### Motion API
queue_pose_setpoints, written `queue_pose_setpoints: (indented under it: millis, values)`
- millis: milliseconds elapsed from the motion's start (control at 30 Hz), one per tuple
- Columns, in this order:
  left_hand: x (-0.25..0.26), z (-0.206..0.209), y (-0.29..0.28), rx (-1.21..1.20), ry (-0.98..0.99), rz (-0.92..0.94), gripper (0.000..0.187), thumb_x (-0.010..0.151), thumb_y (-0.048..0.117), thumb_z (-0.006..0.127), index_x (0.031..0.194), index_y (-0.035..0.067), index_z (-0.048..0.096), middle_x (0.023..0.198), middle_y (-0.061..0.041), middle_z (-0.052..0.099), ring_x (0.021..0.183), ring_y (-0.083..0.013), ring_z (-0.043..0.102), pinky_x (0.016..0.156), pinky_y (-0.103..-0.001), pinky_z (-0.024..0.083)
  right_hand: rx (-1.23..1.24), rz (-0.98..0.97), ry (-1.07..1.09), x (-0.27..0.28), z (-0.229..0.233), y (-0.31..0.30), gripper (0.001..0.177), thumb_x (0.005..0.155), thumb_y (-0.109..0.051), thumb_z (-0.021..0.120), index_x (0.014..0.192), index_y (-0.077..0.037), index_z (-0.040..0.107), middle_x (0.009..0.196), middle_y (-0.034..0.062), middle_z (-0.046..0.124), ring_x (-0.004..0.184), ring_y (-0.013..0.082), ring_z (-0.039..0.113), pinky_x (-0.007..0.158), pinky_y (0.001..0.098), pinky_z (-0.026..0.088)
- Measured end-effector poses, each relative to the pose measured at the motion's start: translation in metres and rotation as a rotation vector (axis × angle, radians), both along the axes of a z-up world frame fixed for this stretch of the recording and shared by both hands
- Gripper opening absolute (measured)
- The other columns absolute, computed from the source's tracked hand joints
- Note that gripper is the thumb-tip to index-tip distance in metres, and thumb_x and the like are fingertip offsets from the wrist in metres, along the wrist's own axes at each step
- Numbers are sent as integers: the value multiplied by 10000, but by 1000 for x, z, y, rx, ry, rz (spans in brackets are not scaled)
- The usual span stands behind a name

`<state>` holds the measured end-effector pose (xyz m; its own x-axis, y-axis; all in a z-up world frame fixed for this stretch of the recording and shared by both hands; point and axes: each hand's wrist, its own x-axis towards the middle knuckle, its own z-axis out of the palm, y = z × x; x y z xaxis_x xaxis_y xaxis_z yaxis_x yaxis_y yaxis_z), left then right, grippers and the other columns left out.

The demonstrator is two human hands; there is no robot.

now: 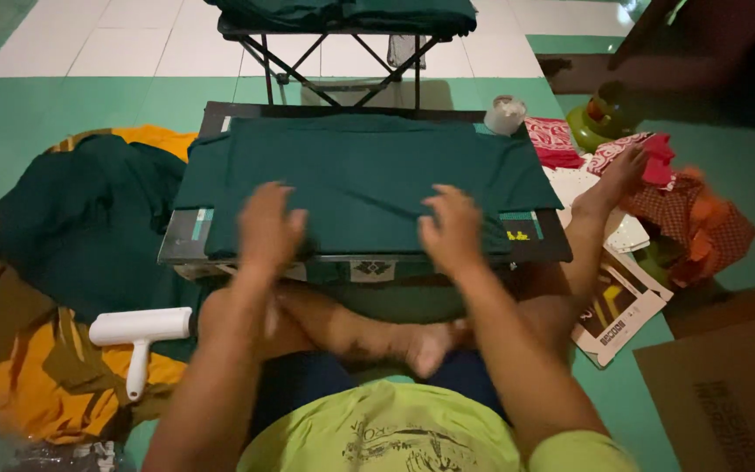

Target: Cleaning a t-shirt with a lint roller and folding it neatly on a small table

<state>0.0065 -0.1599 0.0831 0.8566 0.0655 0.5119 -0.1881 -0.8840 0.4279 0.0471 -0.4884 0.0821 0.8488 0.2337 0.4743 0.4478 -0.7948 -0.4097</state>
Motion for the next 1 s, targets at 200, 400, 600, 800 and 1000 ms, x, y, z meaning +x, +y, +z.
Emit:
queue_pose_setpoints:
  millis: [200, 400, 600, 800, 1000]
  values:
    - [49, -34, -73, 63, 311, -94, 534, 1038, 325, 534, 1533, 128, 494, 1551, -157, 512, 1444, -398, 474, 1122, -658, 399, -145, 109, 335, 29, -17, 85, 579, 1073, -373, 499, 1587, -124, 403, 1670, 192, 327, 1511, 477, 324, 1184, 697, 276]
    - [43, -63, -14, 305, 363, 151, 666, 1054, 569, 444, 1594, 180, 446, 1678, -84, 386, 1540, -364, 343, 1222, -650, 254, -356, -200, 267, 64, -47, -28, 646, 1073, -549, 464, 1576, -144, 449, 1651, 164, 388, 1520, 459, 322, 1171, 740, 222]
    - [40, -64, 48, 341, 416, 260, 736, 1046, 657, 378, 1603, 180, 442, 1680, -81, 386, 1551, -355, 322, 1243, -590, 264, -386, -391, 533, 90, -44, -119, 701, 1050, -621, 330, 1658, -276, 278, 1739, 109, 172, 1571, 466, 133, 1168, 792, 79]
    - [31, -43, 39, 292, 420, 256, 724, 1041, 611, 394, 1590, 144, 459, 1676, -110, 390, 1554, -380, 312, 1249, -582, 249, -312, -349, 219, 171, -56, -97, 351, 962, -385, 625, 1244, -184, 682, 1321, 121, 608, 1231, 408, 573, 961, 636, 457]
    - [23, -33, 34, 295, 365, 254, 671, 1027, 564, 446, 1545, 143, 512, 1620, -118, 466, 1522, -373, 374, 1232, -566, 299, -231, -258, 178, 242, -44, -47, 366, 953, -234, 635, 1314, -192, 593, 1378, 96, 569, 1258, 372, 554, 951, 609, 462]
